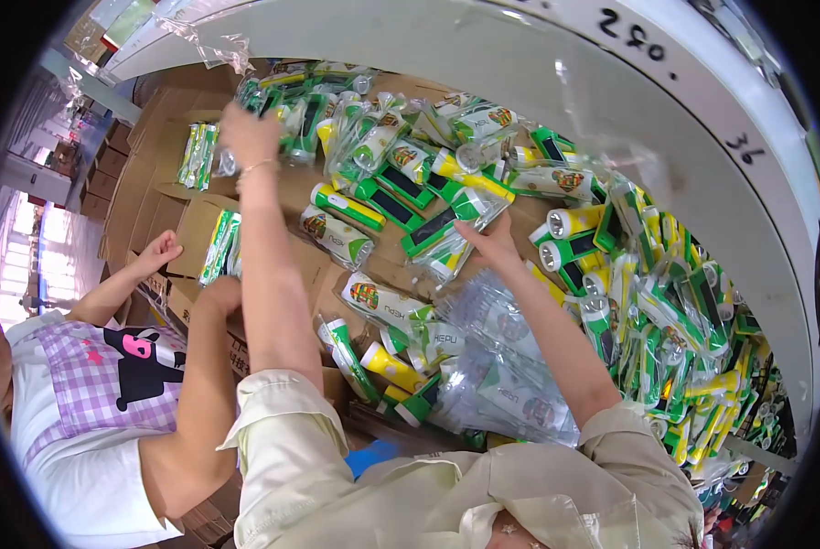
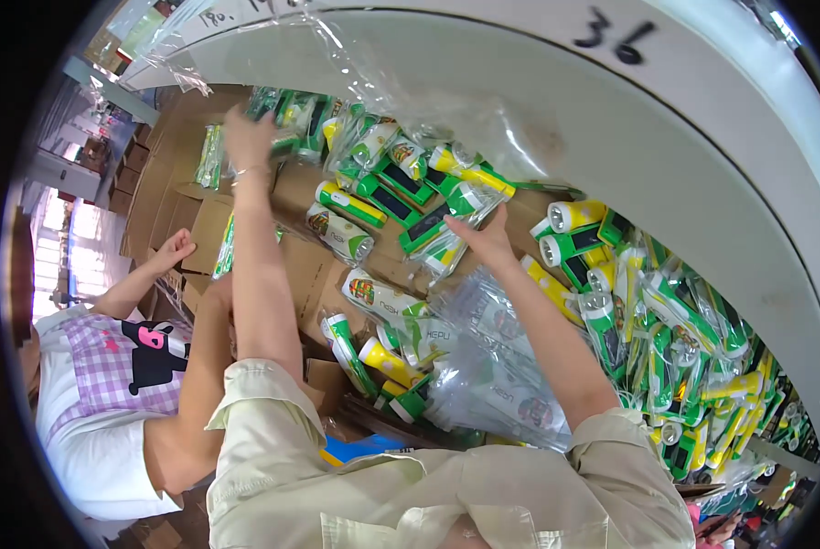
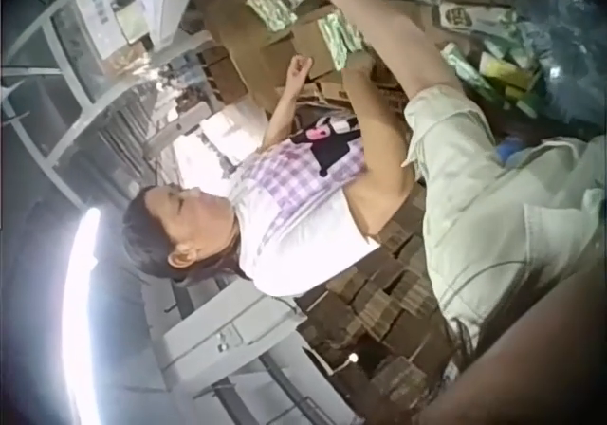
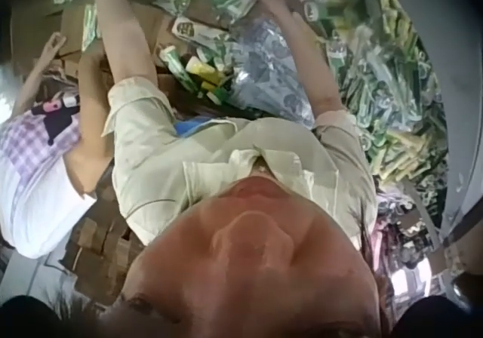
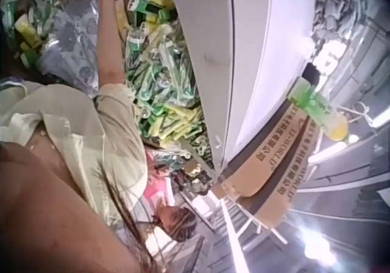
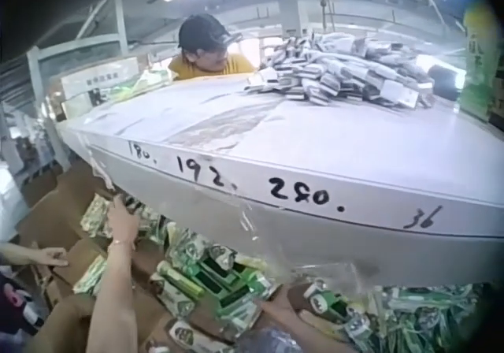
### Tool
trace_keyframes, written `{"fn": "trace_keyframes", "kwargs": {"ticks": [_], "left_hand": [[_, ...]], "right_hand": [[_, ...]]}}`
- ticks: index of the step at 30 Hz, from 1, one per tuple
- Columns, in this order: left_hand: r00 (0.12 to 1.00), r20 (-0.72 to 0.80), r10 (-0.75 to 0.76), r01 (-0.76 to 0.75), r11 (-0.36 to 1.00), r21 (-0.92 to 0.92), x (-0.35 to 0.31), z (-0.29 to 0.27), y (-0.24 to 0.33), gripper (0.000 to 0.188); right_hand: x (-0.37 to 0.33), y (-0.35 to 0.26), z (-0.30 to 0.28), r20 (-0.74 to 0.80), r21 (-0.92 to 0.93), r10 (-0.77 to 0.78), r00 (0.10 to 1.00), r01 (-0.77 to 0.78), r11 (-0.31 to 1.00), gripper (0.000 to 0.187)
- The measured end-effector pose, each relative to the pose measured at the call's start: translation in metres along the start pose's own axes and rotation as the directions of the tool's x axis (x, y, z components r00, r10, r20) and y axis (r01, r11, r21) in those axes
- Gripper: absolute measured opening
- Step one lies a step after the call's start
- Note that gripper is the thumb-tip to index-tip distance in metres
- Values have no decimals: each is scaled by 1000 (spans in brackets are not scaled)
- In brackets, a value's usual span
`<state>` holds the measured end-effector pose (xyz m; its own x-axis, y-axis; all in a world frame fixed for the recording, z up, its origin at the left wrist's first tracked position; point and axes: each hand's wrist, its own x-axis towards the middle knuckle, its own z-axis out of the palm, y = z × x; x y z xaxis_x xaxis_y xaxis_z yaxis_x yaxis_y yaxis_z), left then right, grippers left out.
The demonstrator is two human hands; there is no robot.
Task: Packing small electronic products into plastic bags and placing them into cardboard boxes on an assembly line.
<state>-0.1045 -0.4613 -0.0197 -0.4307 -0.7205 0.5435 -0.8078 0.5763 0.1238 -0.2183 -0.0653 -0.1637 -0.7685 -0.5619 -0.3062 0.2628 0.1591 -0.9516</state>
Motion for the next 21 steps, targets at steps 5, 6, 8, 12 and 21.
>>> {"fn": "trace_keyframes", "kwargs": {"ticks": [5,6,8,12,21], "left_hand": [[831,556,6,-26,999,28,-66,40,126,91],[832,554,-1,-19,999,30,-77,49,130,91],[721,676,-152,115,988,100,-92,63,140,87],[839,544,2,56,994,-91,-76,88,91,78],[693,120,-711,720,673,-168,-38,46,39,93]], "right_hand": [[11,30,27,-204,-211,-276,939,233,949,117],[4,21,30,-232,-330,-176,957,93,939,118],[7,8,23,-272,-435,8,962,-130,891,120],[7,13,31,-177,-237,-178,968,134,962,108],[-16,-16,22,228,-54,-68,971,83,995,97]]}}
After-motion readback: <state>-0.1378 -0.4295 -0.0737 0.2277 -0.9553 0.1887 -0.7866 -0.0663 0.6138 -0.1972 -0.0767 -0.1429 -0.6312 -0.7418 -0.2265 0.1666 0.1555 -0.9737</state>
